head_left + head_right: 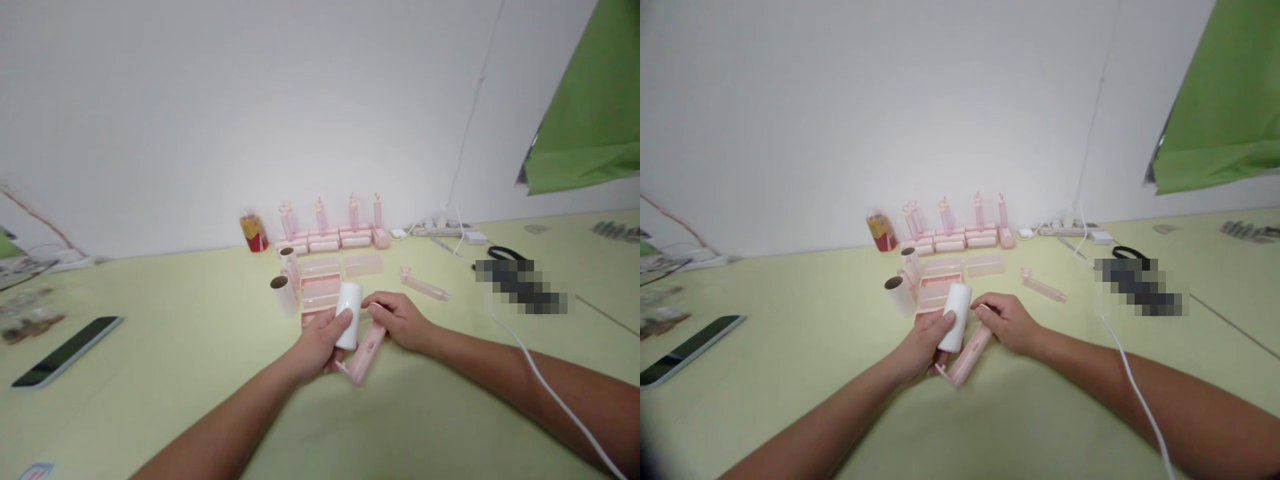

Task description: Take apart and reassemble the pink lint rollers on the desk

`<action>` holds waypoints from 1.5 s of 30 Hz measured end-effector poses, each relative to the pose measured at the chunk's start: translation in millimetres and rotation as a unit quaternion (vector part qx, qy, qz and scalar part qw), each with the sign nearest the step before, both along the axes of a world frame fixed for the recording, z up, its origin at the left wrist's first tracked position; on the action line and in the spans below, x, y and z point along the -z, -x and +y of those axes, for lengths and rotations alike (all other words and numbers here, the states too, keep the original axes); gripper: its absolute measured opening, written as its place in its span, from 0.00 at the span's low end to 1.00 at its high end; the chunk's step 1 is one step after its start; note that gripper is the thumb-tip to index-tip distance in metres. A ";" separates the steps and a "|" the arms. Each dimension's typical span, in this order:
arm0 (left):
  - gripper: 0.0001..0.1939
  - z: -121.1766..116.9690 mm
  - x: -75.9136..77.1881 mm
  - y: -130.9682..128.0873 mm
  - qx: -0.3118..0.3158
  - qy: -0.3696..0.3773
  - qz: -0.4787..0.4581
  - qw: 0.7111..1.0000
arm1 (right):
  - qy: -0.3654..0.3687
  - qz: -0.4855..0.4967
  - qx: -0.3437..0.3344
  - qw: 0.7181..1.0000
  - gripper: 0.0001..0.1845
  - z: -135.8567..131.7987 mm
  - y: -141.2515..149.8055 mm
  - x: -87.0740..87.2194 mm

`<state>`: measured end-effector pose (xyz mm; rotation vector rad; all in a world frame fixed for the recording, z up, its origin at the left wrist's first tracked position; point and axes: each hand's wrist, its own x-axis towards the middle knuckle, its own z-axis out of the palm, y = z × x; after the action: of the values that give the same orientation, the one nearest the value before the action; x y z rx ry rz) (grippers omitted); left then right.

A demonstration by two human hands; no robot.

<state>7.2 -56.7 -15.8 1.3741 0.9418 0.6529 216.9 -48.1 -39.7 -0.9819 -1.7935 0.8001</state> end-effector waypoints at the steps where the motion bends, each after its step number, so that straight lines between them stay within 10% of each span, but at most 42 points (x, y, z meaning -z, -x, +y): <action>1: 0.27 -0.8 -1.1 -0.4 0.007 0.004 -0.001 1.000 | 0.033 0.019 -0.006 0.999 0.15 -0.3 1.5 1.1; 17: 0.26 -4.0 -6.8 0.6 0.096 0.032 -0.014 0.995 | 0.316 0.240 -0.027 0.917 0.28 -7.6 15.7 5.0; 45: 0.23 3.6 -49.1 25.9 0.180 -0.211 0.134 0.951 | 0.333 0.247 -0.205 0.886 0.26 -13.0 2.4 -5.0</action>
<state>-18.8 -53.1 33.3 1.9990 0.7539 0.4034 214.5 -61.1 -34.7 -0.7011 -1.2882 1.8392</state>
